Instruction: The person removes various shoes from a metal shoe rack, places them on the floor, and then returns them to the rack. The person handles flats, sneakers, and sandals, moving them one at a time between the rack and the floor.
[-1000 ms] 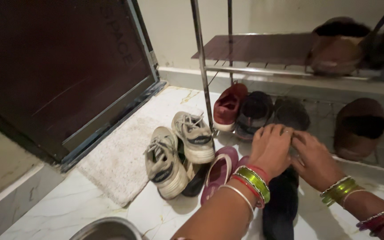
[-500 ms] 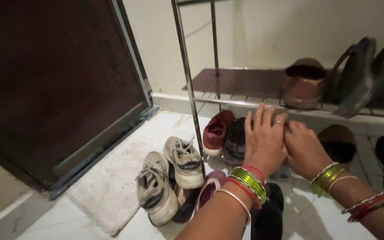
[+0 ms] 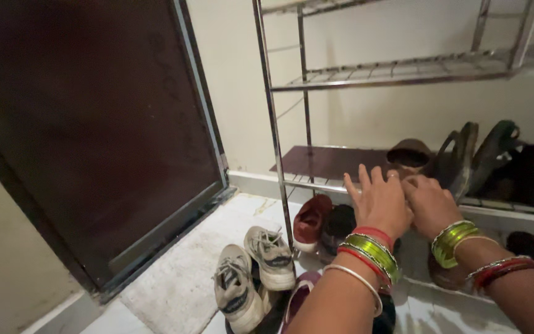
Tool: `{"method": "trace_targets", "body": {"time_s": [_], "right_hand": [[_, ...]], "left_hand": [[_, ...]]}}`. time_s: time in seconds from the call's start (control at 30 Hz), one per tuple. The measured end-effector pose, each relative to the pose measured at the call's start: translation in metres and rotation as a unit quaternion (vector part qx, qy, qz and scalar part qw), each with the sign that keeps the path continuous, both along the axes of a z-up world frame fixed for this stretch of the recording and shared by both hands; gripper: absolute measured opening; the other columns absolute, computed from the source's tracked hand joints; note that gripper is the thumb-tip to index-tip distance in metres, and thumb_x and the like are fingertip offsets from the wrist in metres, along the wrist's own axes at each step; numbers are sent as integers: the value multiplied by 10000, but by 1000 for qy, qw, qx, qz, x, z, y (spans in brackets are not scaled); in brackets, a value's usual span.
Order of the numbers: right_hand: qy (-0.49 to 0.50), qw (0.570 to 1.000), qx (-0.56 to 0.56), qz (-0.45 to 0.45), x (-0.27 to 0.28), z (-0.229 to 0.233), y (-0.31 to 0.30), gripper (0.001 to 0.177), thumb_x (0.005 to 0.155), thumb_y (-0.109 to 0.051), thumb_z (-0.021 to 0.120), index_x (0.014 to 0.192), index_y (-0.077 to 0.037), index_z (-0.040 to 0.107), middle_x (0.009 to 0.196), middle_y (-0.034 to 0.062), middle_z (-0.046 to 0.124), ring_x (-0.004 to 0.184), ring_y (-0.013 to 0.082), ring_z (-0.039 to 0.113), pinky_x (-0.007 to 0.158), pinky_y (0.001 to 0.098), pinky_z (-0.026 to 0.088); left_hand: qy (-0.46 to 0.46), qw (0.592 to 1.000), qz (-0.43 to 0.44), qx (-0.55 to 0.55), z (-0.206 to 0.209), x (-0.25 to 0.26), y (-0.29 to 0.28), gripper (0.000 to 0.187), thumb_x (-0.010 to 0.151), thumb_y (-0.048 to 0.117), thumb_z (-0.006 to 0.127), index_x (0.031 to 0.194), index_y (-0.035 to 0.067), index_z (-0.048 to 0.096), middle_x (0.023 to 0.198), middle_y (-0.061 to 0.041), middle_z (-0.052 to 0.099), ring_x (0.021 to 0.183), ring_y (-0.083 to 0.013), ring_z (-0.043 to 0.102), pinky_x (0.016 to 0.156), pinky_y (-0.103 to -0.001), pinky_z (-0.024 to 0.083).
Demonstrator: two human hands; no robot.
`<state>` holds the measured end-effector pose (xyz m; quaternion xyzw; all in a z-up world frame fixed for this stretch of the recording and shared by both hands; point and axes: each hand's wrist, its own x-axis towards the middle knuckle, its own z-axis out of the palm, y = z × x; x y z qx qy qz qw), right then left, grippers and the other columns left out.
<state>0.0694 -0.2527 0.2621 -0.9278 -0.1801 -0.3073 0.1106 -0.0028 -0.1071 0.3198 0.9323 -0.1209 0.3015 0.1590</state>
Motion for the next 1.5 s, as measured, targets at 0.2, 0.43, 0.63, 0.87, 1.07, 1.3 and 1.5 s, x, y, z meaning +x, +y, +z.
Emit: {"method": "trace_targets", "body": {"time_s": [0.2,0.43,0.63,0.87,1.07,1.3,1.5], "right_hand": [[64,993,48,-88,-14,15,0,465,762,-325,806,1201,-226,690,1342,53,615,1290,318,556,1049,507,477],[23,993,53,-104,-24,25,-7,400,764,-242,768,1161,-251,717,1298,38,644,1256,297,588,1024,488,508],[-93,993,51,-42,-33,52,-29,320,729,-183,762,1048,-189,727,1239,62,653,1239,315,571,1018,475,491],[-156,977,119,-83,-35,55,-73,326,749,-163,757,1073,-131,741,1252,140,646,1205,374,552,1016,487,472],[-123,976,158,-88,-3,25,-120,403,742,-169,757,1140,-115,726,1179,189,690,1203,385,613,1053,469,492],[-17,978,198,-63,28,-2,-133,438,764,-199,790,1185,-107,713,1140,184,707,1111,362,657,972,451,523],[70,939,336,0,18,-2,-122,358,865,-140,717,1210,-66,655,1097,132,778,1001,251,763,891,368,575]], "left_hand": [[35,999,31,28,15,-10,-3,684,763,339,814,1349,64,593,1389,-202,531,1482,-436,304,1203,-699,86],[67,997,27,-40,14,-3,-18,764,744,430,836,1361,60,577,1416,-219,501,1458,-446,304,1194,-693,77],[77,988,18,-131,11,11,-42,576,784,301,787,1292,84,624,1391,-153,552,1453,-370,370,1225,-689,101],[31,983,-21,-180,-5,37,-76,492,831,131,697,1306,39,607,1375,-176,542,1423,-386,369,1196,-679,124],[48,978,-94,-177,-23,46,-105,481,844,148,684,1308,40,617,1381,-190,552,1443,-400,373,1205,-680,144],[25,981,-101,-165,-46,71,-127,571,824,214,739,1341,26,585,1370,-205,553,1395,-431,408,1181,-672,167],[-28,982,-95,-164,-55,79,-131,477,835,178,705,1289,62,618,1217,-163,648,1255,-377,548,1157,-639,274]]}}
